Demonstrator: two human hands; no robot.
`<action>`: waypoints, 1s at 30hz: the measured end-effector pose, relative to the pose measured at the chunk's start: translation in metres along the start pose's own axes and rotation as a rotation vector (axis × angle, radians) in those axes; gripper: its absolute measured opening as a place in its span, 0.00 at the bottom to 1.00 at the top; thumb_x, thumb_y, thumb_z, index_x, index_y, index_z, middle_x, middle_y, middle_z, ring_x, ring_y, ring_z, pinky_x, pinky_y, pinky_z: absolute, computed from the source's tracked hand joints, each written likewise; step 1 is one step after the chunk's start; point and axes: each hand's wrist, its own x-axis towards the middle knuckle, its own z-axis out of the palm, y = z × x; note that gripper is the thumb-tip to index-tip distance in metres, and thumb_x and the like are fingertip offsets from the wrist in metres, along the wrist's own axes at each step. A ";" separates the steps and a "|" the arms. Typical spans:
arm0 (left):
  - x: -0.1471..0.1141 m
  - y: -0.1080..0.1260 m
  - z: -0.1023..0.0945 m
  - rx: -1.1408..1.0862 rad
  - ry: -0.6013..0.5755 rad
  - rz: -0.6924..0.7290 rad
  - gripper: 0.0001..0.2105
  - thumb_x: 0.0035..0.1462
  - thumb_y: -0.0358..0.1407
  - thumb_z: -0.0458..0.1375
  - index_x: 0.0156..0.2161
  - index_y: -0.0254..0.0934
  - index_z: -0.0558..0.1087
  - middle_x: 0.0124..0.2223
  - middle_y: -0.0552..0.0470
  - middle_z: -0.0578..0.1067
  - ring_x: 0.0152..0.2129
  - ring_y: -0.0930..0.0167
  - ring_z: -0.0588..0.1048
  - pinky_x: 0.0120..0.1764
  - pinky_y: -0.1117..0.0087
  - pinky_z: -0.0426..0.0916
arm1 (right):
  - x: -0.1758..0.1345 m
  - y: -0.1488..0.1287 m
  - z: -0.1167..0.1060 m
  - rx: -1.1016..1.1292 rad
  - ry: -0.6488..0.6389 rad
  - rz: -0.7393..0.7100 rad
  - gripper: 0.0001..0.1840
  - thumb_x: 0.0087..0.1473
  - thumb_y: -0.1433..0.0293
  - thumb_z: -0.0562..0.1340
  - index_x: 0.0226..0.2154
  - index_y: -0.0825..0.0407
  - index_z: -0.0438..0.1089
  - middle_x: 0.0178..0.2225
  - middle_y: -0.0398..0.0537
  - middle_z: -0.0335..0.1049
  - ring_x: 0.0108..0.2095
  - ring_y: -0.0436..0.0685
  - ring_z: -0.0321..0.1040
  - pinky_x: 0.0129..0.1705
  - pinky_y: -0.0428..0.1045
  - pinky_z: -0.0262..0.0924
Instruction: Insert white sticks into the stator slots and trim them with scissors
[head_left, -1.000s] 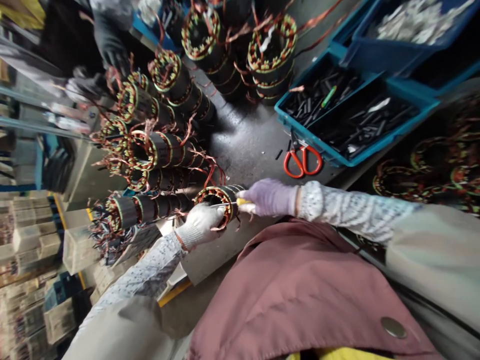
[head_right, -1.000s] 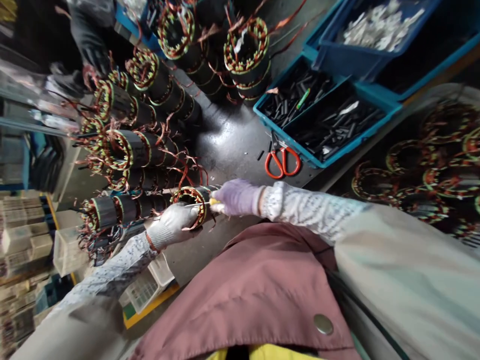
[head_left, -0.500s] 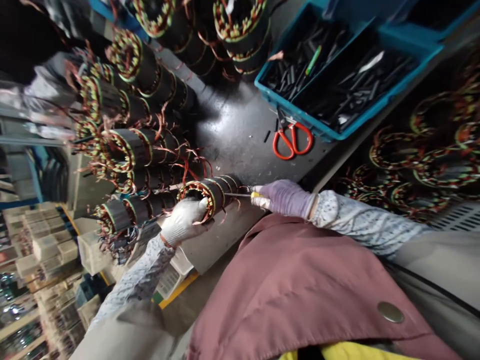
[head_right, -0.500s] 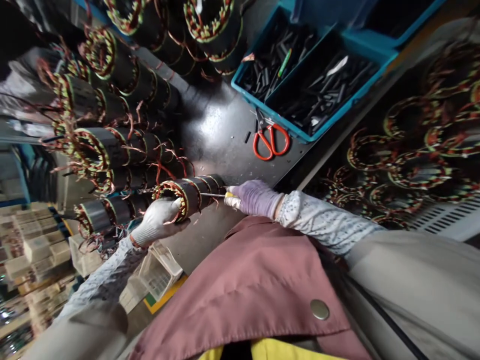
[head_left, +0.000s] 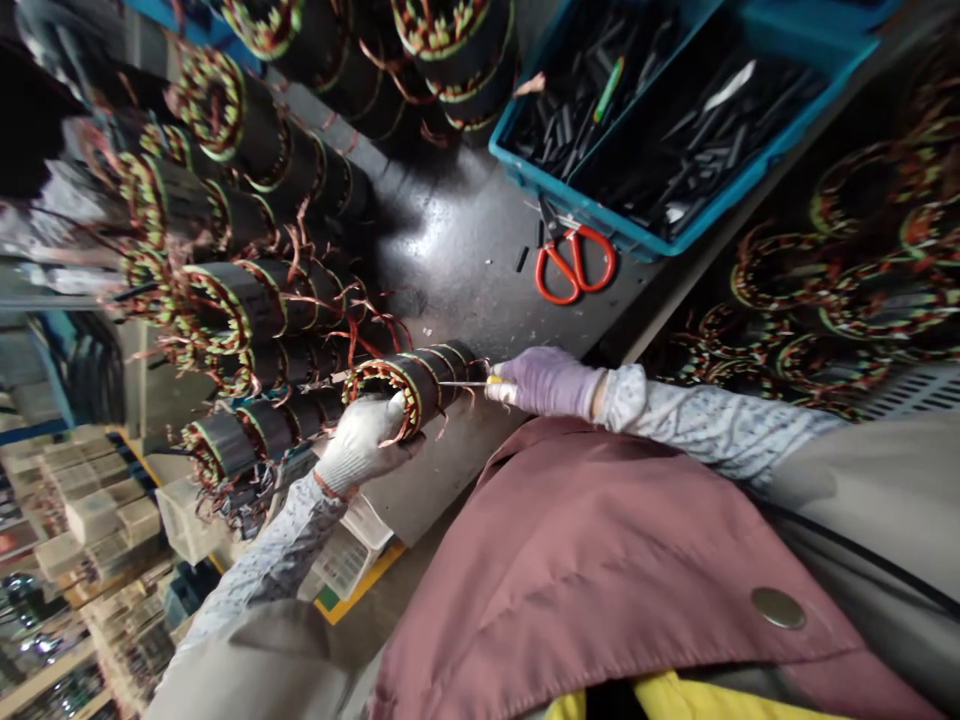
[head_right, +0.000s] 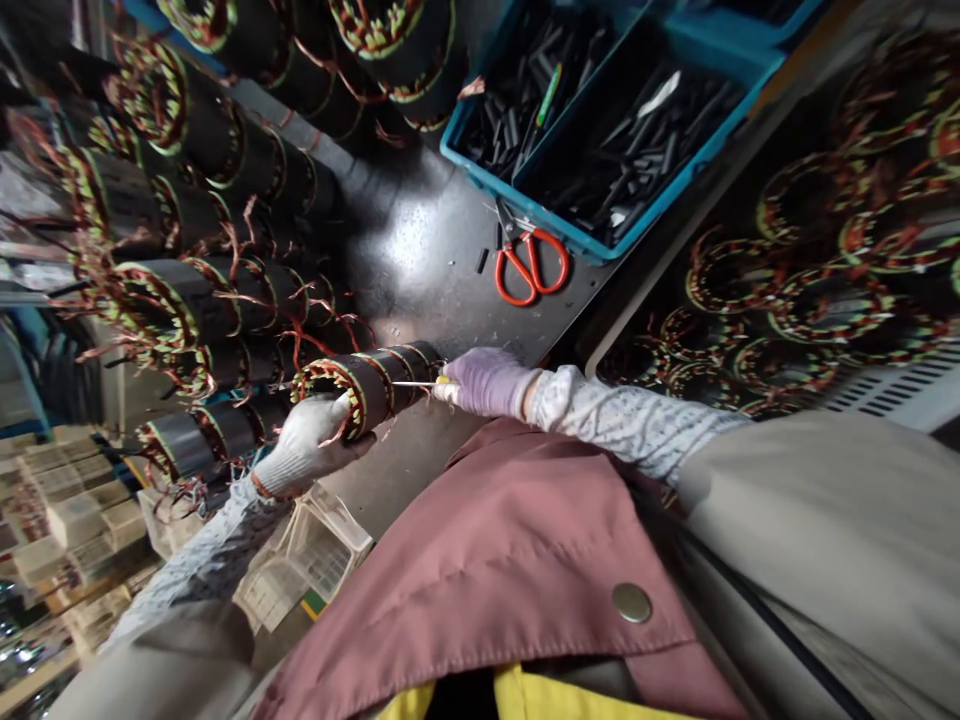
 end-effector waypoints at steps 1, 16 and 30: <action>0.001 0.001 -0.001 0.009 -0.015 -0.029 0.25 0.48 0.47 0.57 0.49 0.33 0.69 0.39 0.40 0.77 0.37 0.56 0.76 0.38 0.62 0.69 | 0.005 -0.001 -0.003 0.041 -0.024 -0.019 0.24 0.62 0.57 0.48 0.41 0.52 0.74 0.34 0.50 0.77 0.34 0.56 0.72 0.33 0.47 0.57; -0.007 -0.001 0.005 -0.042 0.065 0.000 0.18 0.46 0.44 0.59 0.42 0.38 0.73 0.33 0.47 0.78 0.32 0.61 0.77 0.33 0.67 0.67 | 0.014 0.004 -0.014 -0.012 -0.017 -0.089 0.21 0.60 0.59 0.50 0.42 0.51 0.75 0.36 0.51 0.77 0.35 0.57 0.72 0.33 0.48 0.57; -0.008 -0.007 0.010 -0.039 0.071 0.034 0.16 0.48 0.45 0.56 0.38 0.37 0.72 0.32 0.46 0.77 0.31 0.61 0.76 0.33 0.64 0.67 | 0.048 0.028 0.001 -0.110 -0.043 -0.027 0.25 0.59 0.54 0.50 0.45 0.50 0.73 0.38 0.57 0.76 0.39 0.63 0.73 0.35 0.51 0.57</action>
